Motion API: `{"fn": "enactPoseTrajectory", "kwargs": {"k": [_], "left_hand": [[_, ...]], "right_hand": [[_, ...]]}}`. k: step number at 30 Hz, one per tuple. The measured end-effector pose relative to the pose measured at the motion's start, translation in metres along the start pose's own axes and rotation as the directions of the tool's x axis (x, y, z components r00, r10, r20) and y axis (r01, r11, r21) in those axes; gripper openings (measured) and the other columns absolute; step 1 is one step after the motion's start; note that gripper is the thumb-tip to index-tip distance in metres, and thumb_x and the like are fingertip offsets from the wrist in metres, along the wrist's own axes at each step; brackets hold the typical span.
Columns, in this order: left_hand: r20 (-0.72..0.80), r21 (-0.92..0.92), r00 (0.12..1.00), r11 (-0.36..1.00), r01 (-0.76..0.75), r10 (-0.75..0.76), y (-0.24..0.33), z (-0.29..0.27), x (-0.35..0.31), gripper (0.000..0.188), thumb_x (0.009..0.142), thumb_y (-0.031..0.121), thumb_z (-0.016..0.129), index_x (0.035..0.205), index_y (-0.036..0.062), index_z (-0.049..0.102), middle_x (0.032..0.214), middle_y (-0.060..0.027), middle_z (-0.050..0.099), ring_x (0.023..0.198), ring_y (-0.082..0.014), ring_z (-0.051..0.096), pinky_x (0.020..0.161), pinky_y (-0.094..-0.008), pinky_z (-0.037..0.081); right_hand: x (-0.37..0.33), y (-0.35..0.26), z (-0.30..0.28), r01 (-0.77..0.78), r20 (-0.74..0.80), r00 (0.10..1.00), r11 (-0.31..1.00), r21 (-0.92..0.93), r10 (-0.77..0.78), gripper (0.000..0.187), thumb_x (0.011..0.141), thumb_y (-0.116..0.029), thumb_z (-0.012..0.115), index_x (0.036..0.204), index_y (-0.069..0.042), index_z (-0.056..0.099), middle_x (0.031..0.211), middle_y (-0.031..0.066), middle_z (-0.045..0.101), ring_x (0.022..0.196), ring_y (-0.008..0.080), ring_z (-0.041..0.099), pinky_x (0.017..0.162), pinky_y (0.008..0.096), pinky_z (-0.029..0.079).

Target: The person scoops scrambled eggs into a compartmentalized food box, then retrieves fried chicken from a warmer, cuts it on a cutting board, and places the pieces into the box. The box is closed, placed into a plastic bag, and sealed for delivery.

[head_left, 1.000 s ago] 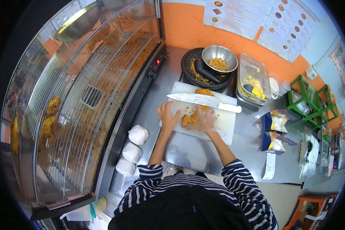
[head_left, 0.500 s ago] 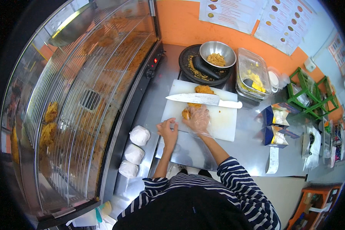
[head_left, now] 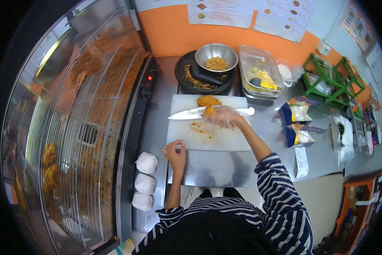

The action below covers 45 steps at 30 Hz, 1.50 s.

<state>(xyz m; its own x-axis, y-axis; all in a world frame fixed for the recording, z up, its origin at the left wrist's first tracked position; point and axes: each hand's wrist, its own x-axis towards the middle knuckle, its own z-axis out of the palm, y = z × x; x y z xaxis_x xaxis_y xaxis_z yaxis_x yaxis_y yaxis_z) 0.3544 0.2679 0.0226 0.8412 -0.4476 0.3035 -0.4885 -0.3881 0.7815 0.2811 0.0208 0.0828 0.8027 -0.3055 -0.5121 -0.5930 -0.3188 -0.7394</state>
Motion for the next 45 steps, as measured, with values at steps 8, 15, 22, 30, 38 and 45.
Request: {"fn": "enactPoseTrajectory", "kwargs": {"k": [8, 15, 22, 30, 38, 45], "left_hand": [[0.053, -0.069, 0.986, 0.985, -0.157, 0.161, 0.051, 0.023, -0.006, 0.018, 0.068, 0.008, 0.064, 0.086, 0.0103, 0.062, 0.086, -0.0039, 0.060, 0.090, -0.0215, 0.044, 0.082, -0.0331, 0.033], [0.536, -0.489, 0.573, 0.781, -0.388, 0.620, 0.177, 0.117, -0.075, 0.015, 0.071, 0.011, 0.062, 0.085, 0.0079, 0.060, 0.087, -0.0083, 0.059, 0.086, -0.0257, 0.051, 0.080, -0.0363, 0.036], [0.455, -0.467, 0.703, 0.819, -0.333, 0.546, 0.287, 0.262, -0.129, 0.021, 0.072, 0.013, 0.060, 0.088, 0.0015, 0.052, 0.084, -0.0125, 0.050, 0.083, -0.0284, 0.050, 0.069, -0.0360, 0.042], [0.462, -0.159, 0.852, 0.968, -0.194, 0.247, 0.300, 0.311, -0.139, 0.060, 0.058, 0.010, 0.072, 0.107, 0.0019, 0.037, 0.102, -0.0147, 0.044, 0.092, -0.0325, 0.049, 0.076, -0.0382, 0.043], [0.628, -0.388, 0.770, 0.903, 0.185, 0.112, 0.270, 0.317, -0.128, 0.043, 0.071, 0.002, 0.055, 0.112, -0.0019, 0.043, 0.096, -0.0171, 0.058, 0.086, -0.0252, 0.059, 0.078, -0.0316, 0.046], [0.640, -0.538, 0.742, 0.805, 0.251, 0.197, 0.258, 0.314, -0.126, 0.040, 0.073, -0.002, 0.051, 0.112, -0.0028, 0.046, 0.105, -0.0158, 0.056, 0.093, -0.0214, 0.057, 0.081, -0.0298, 0.045]], "right_hand": [[-0.094, 0.069, -0.076, 0.298, -0.238, 0.954, 0.669, 0.681, -0.183, 0.039, 0.077, -0.019, 0.059, 0.113, -0.009, 0.048, 0.116, 0.0164, 0.048, 0.104, 0.0243, 0.049, 0.086, 0.0337, 0.043], [-0.302, 0.128, -0.119, 0.168, -0.290, 0.940, 0.495, 0.852, 0.182, 0.038, 0.066, -0.020, 0.067, 0.096, -0.001, 0.054, 0.087, 0.0097, 0.057, 0.073, 0.0193, 0.057, 0.065, 0.0304, 0.050], [-0.375, 0.208, -0.157, -0.024, -0.246, 0.877, 0.549, 0.836, 0.413, 0.040, 0.064, -0.018, 0.063, 0.097, -0.002, 0.051, 0.083, 0.0105, 0.055, 0.069, 0.0173, 0.055, 0.059, 0.0277, 0.047], [-0.348, 0.269, -0.169, 0.081, -0.376, 0.844, 0.602, 0.794, 0.382, 0.040, 0.074, -0.036, 0.064, 0.097, -0.005, 0.056, 0.069, 0.0016, 0.050, 0.054, 0.0093, 0.042, 0.045, 0.0230, 0.034], [-0.313, 0.291, -0.174, 0.103, -0.394, 0.773, 0.514, 0.852, 0.498, 0.025, 0.070, -0.025, 0.063, 0.087, -0.008, 0.055, 0.074, 0.0042, 0.051, 0.060, 0.0126, 0.046, 0.049, 0.0239, 0.038], [-0.291, 0.276, -0.165, 0.291, -0.520, 0.718, 0.479, 0.828, 0.463, 0.016, 0.075, -0.022, 0.062, 0.080, -0.008, 0.055, 0.066, 0.0021, 0.052, 0.057, 0.0105, 0.048, 0.047, 0.0218, 0.039]]}}
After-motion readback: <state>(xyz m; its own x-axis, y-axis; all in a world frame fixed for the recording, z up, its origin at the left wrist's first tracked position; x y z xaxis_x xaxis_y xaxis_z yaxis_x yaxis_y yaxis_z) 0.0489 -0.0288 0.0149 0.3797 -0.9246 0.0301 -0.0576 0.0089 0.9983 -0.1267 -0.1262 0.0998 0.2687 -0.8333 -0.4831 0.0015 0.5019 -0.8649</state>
